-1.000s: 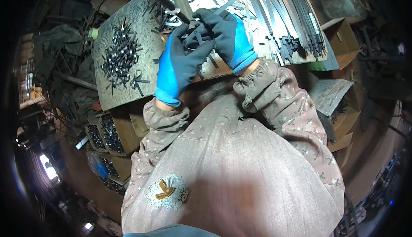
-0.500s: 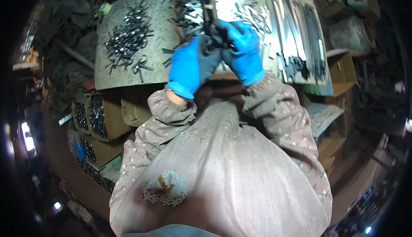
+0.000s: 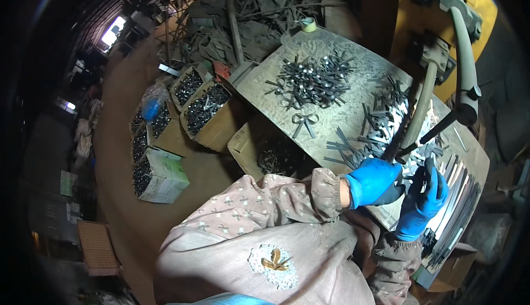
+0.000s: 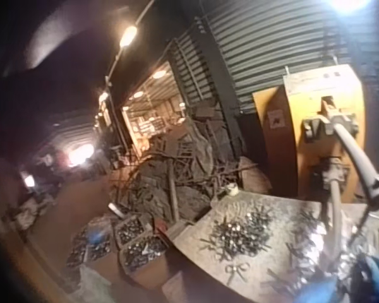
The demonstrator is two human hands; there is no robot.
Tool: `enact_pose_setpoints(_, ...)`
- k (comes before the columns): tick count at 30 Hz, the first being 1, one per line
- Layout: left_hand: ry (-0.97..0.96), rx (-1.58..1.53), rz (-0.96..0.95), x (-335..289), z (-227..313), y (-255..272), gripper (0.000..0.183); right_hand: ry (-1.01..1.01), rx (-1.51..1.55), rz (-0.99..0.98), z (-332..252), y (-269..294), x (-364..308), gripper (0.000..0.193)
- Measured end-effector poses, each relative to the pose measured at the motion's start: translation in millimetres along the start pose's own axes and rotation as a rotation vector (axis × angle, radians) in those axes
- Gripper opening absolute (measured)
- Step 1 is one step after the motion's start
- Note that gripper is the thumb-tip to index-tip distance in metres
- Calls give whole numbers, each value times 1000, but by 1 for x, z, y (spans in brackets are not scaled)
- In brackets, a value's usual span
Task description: Assembling small metal components using a specialized fabrication machine on a workbench.
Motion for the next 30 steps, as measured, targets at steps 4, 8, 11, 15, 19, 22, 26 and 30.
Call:
enact_pose_setpoints(4, -28, 13, 5, -4, 6, 15, 30, 143, -218, -4, 11, -5, -17, 43)
enact_pose_setpoints(8, -49, 39, -68, 3, 1, 0, 28, 58, -254, -66, 23, -4, -16, 47)
enact_pose_setpoints(11, -63, 51, -18, 3, -2, -4, 26, 131, -85, 53, 18, 2, -9, 50)
enact_pose_setpoints(15, -105, 94, -54, -1, -1, 4, 26, 155, -351, -166, 27, -8, -22, 47)
enact_pose_setpoints(19, -148, 117, -66, -1, -8, 2, 33, 1, -95, -158, 35, -15, -36, 46)
enact_pose_setpoints(22, -157, -33, 62, -3, -4, 20, 40, -7, 89, -210, 30, -10, -29, 64)
enact_pose_setpoints(26, -200, 110, 167, 8, -49, -4, 46, -227, 91, -283, 30, -20, -17, 57)
enact_pose_setpoints(30, -187, -657, 36, 27, -57, 6, 38, -798, 722, -60, 58, -36, -28, 32)
Point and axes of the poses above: each hand's wrist, its own x-axis towards the middle knuckle, its own y-axis out of the back of the hand, z = x × y, the point moved 6 cm from there along x, towards the middle knuckle, and after that the axes turned 3 degrees about -z, right-handed, at the moved point
